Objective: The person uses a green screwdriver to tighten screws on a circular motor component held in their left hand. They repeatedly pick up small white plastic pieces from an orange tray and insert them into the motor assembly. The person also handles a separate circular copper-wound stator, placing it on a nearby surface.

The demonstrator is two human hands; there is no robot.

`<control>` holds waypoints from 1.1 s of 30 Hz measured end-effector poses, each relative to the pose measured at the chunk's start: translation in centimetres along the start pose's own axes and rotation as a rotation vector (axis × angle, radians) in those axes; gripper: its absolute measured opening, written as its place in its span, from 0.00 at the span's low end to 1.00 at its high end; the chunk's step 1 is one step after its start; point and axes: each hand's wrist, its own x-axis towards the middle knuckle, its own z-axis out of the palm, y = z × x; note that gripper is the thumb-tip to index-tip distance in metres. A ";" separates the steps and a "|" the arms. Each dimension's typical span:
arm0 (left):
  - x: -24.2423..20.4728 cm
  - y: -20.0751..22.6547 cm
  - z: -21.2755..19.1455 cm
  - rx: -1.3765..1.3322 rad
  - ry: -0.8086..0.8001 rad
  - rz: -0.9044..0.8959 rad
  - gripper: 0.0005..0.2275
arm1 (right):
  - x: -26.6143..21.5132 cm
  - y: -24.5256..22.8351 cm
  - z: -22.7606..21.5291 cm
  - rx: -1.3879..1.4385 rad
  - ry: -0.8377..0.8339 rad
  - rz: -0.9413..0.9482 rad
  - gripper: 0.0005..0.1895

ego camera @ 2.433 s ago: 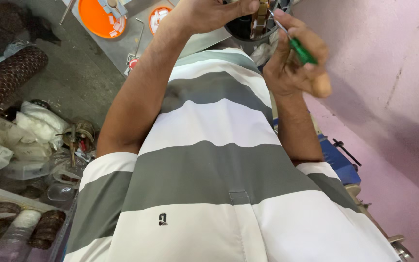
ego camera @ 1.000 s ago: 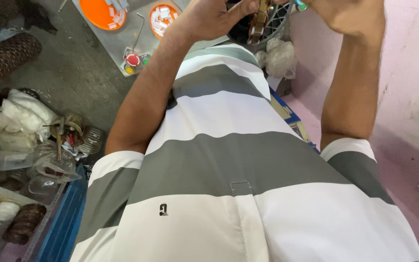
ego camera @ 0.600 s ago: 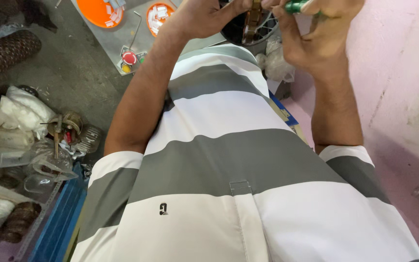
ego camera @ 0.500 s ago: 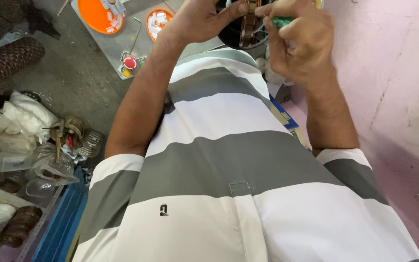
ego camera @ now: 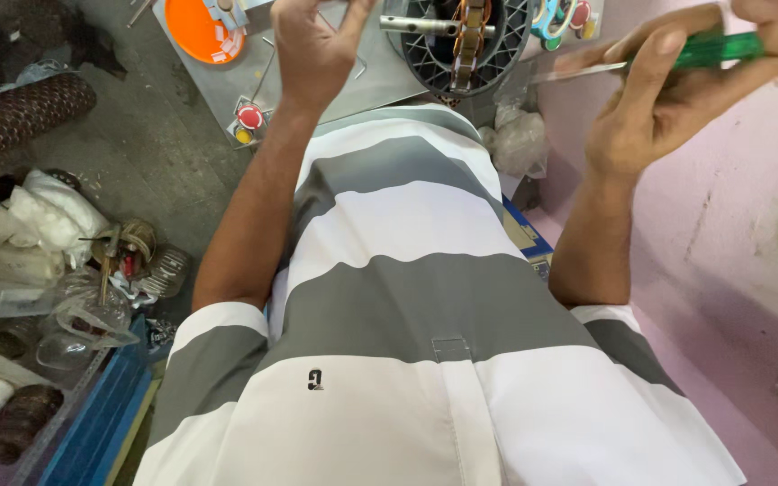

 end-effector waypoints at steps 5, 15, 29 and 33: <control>-4.1 -4.4 -4.1 0.359 -0.084 -0.209 0.08 | -3.3 -0.4 0.7 0.129 -0.167 0.378 0.17; -7.1 -9.3 -3.0 0.555 -0.091 -0.128 0.09 | -3.9 -1.5 2.5 -0.026 -0.393 0.379 0.16; -6.6 -9.0 -3.4 0.555 0.004 -0.097 0.04 | -3.9 -1.9 2.6 -0.094 -0.462 0.377 0.17; -6.4 -7.6 -3.7 0.468 0.053 -0.105 0.04 | -3.7 -2.6 3.1 -0.042 -0.459 0.363 0.16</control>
